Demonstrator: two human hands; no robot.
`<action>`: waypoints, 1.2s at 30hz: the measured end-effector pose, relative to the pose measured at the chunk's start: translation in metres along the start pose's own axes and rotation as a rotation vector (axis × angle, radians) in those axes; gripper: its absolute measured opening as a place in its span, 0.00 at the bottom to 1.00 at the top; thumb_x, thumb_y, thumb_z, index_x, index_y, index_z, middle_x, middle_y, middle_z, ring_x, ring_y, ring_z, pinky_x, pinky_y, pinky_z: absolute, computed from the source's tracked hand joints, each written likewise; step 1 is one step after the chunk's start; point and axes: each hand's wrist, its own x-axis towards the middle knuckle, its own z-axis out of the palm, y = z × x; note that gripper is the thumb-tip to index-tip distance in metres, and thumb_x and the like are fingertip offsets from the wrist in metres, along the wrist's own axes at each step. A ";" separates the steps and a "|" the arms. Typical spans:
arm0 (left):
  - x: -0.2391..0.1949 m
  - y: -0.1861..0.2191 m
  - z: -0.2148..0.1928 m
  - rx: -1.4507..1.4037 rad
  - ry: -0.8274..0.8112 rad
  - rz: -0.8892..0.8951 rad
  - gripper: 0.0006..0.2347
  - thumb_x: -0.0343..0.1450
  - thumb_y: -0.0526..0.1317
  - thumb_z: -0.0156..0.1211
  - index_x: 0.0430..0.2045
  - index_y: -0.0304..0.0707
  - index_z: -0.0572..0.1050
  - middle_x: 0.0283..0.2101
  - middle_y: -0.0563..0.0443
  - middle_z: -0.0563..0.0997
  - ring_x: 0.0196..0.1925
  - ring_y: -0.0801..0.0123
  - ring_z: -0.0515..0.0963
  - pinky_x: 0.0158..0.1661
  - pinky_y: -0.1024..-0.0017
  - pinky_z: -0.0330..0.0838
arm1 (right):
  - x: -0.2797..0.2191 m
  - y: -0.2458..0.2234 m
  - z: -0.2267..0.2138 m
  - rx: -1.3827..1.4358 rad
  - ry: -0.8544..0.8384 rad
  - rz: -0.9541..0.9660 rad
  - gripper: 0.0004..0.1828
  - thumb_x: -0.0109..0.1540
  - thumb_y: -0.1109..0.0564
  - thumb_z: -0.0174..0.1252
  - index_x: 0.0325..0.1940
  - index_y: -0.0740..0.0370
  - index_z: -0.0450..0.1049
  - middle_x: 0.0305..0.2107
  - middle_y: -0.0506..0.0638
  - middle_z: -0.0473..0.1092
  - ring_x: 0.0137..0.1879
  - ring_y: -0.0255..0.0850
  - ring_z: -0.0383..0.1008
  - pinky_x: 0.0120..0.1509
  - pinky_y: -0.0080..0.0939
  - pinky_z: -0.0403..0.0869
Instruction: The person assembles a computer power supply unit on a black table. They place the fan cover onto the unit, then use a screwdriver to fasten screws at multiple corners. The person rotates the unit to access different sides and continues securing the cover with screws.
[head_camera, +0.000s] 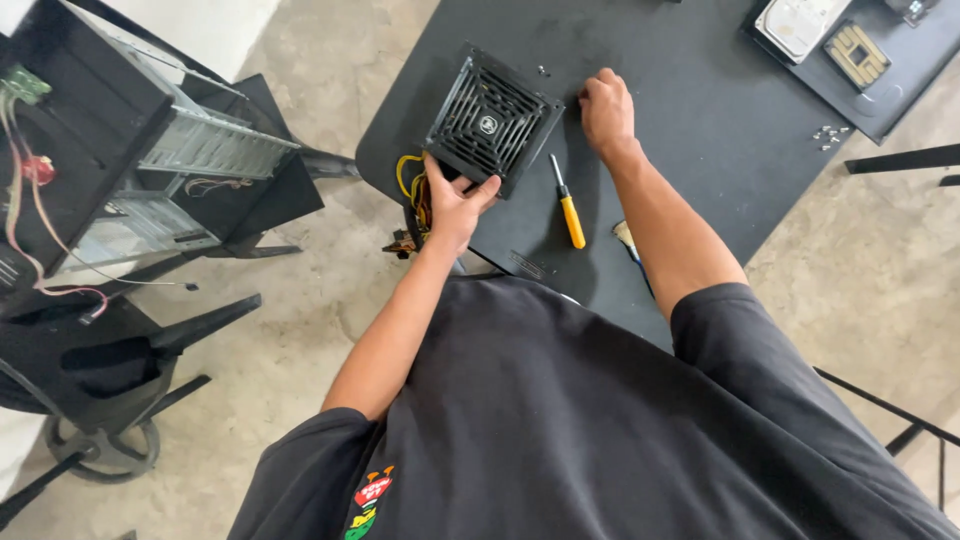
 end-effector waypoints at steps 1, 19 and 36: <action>0.000 0.000 0.001 -0.034 -0.012 -0.001 0.48 0.67 0.28 0.67 0.73 0.62 0.34 0.55 0.32 0.78 0.52 0.56 0.82 0.50 0.53 0.81 | -0.001 0.011 0.010 0.006 0.044 -0.016 0.02 0.54 0.67 0.61 0.30 0.65 0.75 0.34 0.55 0.68 0.37 0.57 0.72 0.41 0.55 0.72; 0.000 0.010 -0.003 0.011 -0.053 -0.022 0.52 0.70 0.30 0.72 0.74 0.62 0.27 0.59 0.27 0.74 0.55 0.45 0.82 0.54 0.51 0.82 | -0.096 -0.069 -0.026 0.215 0.213 0.688 0.12 0.54 0.55 0.60 0.39 0.41 0.82 0.22 0.45 0.76 0.37 0.47 0.80 0.48 0.51 0.77; -0.005 0.015 -0.002 -0.056 -0.089 -0.005 0.47 0.74 0.32 0.66 0.74 0.59 0.28 0.57 0.27 0.75 0.55 0.44 0.82 0.57 0.48 0.80 | -0.088 -0.198 -0.093 0.699 0.206 0.375 0.09 0.62 0.70 0.66 0.42 0.59 0.81 0.36 0.51 0.77 0.42 0.36 0.79 0.45 0.31 0.77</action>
